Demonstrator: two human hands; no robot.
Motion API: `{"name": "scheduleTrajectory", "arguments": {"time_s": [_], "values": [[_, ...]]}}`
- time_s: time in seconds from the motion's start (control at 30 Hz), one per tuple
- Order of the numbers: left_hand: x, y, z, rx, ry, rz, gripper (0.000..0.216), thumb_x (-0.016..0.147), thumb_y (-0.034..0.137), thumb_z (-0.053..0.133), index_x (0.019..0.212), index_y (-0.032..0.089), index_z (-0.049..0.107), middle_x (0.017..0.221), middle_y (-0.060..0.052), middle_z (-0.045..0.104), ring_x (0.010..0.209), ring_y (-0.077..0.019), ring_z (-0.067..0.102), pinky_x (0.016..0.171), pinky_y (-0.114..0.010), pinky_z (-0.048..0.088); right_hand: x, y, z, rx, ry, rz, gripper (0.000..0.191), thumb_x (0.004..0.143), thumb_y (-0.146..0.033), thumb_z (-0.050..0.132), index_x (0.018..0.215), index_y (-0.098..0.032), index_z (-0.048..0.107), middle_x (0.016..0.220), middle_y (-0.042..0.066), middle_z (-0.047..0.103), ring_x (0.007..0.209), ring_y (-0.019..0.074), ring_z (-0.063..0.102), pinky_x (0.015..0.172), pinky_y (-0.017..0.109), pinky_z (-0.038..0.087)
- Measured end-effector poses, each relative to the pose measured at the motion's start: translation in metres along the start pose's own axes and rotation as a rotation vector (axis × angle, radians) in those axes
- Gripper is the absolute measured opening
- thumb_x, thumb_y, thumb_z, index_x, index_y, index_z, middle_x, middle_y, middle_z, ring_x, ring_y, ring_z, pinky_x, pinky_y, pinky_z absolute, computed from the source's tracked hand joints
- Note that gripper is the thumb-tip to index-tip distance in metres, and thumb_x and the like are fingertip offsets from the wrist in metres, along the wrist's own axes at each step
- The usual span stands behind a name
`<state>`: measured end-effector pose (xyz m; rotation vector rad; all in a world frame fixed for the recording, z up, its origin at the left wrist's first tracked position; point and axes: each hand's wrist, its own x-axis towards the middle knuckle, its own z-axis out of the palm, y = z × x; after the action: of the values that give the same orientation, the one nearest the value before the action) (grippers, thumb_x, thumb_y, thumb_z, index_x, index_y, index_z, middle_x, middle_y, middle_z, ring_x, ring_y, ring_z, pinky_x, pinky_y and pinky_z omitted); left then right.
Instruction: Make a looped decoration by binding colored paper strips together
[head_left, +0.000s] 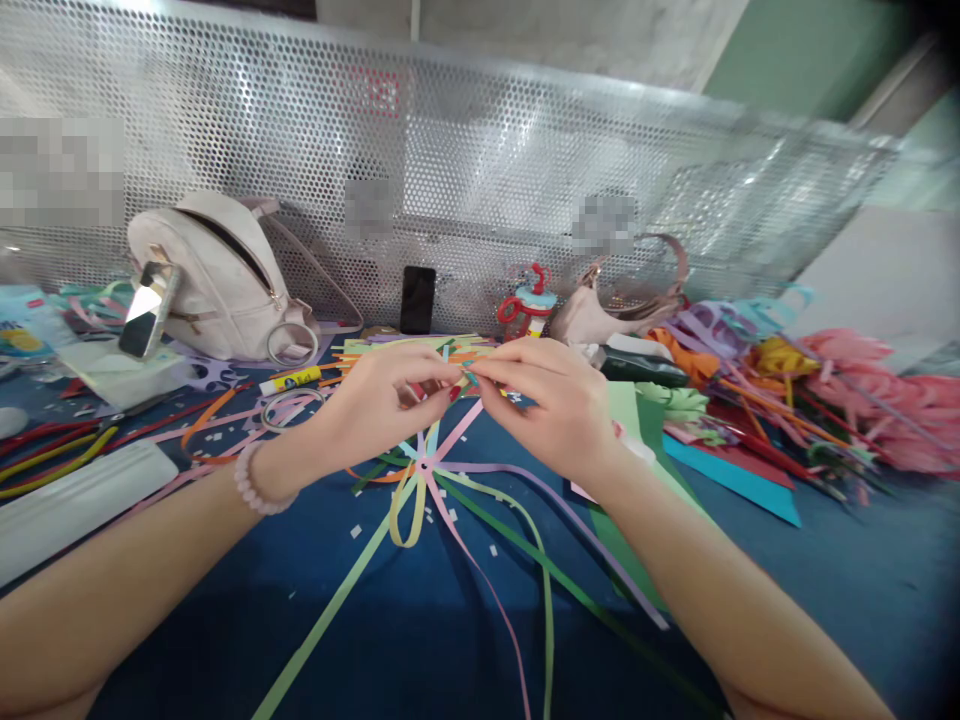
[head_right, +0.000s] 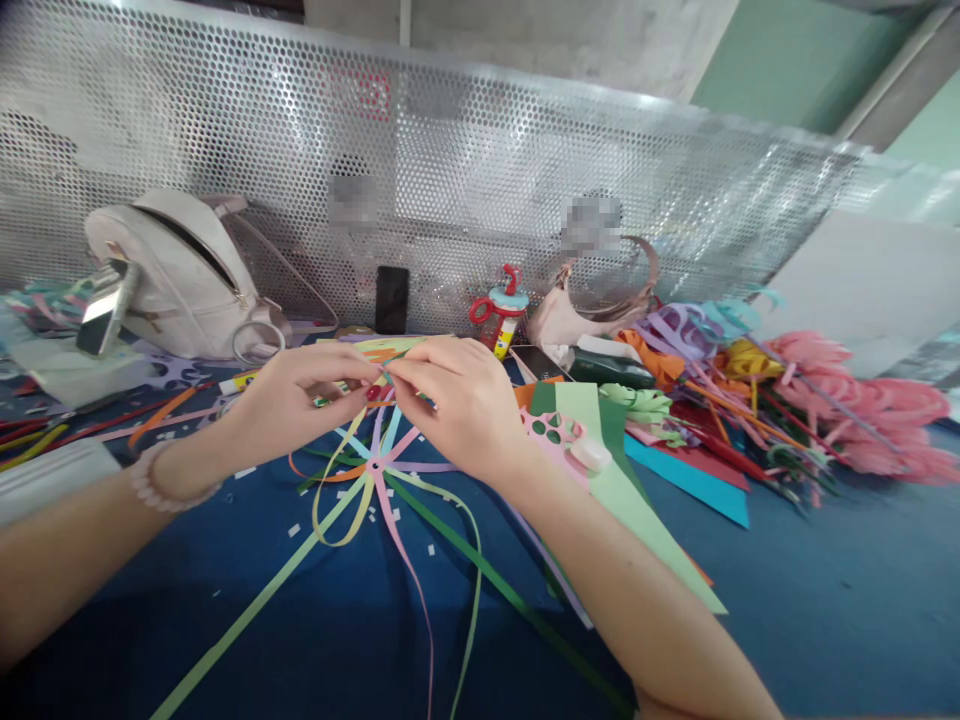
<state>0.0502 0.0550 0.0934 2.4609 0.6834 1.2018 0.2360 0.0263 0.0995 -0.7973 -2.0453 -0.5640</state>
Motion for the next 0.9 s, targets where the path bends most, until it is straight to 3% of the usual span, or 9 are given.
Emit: {"name": "scheduleTrajectory", "arguments": {"time_s": [0.37, 0.47, 0.53, 0.63, 0.73, 0.9], "values": [[-0.001, -0.002, 0.0, -0.025, 0.012, -0.041, 0.017, 0.077, 0.017, 0.056, 0.088, 0.014, 0.068, 0.085, -0.006, 0.066, 0.072, -0.0127, 0.06, 0.047, -0.014, 0.047, 0.004, 0.009, -0.006, 0.018, 0.035, 0.133, 0.015, 0.078, -0.012, 0.052, 0.077, -0.019, 0.065, 0.079, 0.003, 0.066, 0.072, 0.0148, 0.061, 0.068, 0.027, 0.047], [-0.002, -0.003, 0.001, -0.06, 0.027, -0.08, 0.017, 0.077, 0.017, 0.056, 0.087, 0.014, 0.068, 0.085, -0.007, 0.066, 0.071, -0.0129, 0.061, 0.048, -0.015, 0.049, 0.002, 0.025, -0.005, -0.149, -0.045, 0.206, 0.01, 0.077, -0.017, 0.055, 0.071, -0.019, 0.062, 0.072, 0.003, 0.064, 0.066, 0.016, 0.059, 0.061, 0.028, 0.044], [-0.002, -0.005, 0.002, -0.088, 0.042, -0.101, 0.016, 0.077, 0.018, 0.056, 0.087, 0.014, 0.068, 0.085, -0.007, 0.066, 0.071, -0.0133, 0.062, 0.05, -0.016, 0.051, -0.001, 0.037, -0.002, -0.324, -0.146, 0.283, 0.017, 0.078, -0.022, 0.055, 0.063, -0.018, 0.059, 0.063, 0.004, 0.061, 0.059, 0.0172, 0.056, 0.055, 0.029, 0.039], [-0.001, -0.008, 0.003, -0.105, 0.084, -0.154, 0.017, 0.075, 0.018, 0.057, 0.088, 0.014, 0.068, 0.088, -0.007, 0.066, 0.072, -0.0138, 0.062, 0.056, -0.02, 0.053, -0.004, 0.046, 0.004, -0.348, -0.25, 0.365, 0.017, 0.081, -0.014, 0.045, 0.077, -0.016, 0.061, 0.073, 0.008, 0.065, 0.069, 0.0199, 0.059, 0.059, 0.029, 0.039], [0.001, -0.011, 0.005, -0.179, 0.124, -0.231, 0.016, 0.074, 0.017, 0.059, 0.087, 0.013, 0.066, 0.087, -0.007, 0.067, 0.072, -0.0143, 0.063, 0.061, -0.022, 0.055, -0.004, 0.033, 0.008, -0.064, -0.26, 0.339, 0.029, 0.078, -0.004, 0.039, 0.1, -0.016, 0.055, 0.092, 0.007, 0.065, 0.084, 0.0182, 0.06, 0.07, 0.028, 0.042], [0.001, -0.012, 0.007, -0.349, 0.17, -0.285, 0.014, 0.075, 0.018, 0.059, 0.087, 0.013, 0.064, 0.08, -0.004, 0.068, 0.068, -0.014, 0.064, 0.061, -0.023, 0.054, 0.001, -0.01, 0.005, 0.017, -0.28, 0.256, 0.018, 0.08, -0.011, 0.041, 0.094, -0.016, 0.052, 0.085, 0.005, 0.063, 0.075, 0.0163, 0.058, 0.067, 0.027, 0.041]]}}
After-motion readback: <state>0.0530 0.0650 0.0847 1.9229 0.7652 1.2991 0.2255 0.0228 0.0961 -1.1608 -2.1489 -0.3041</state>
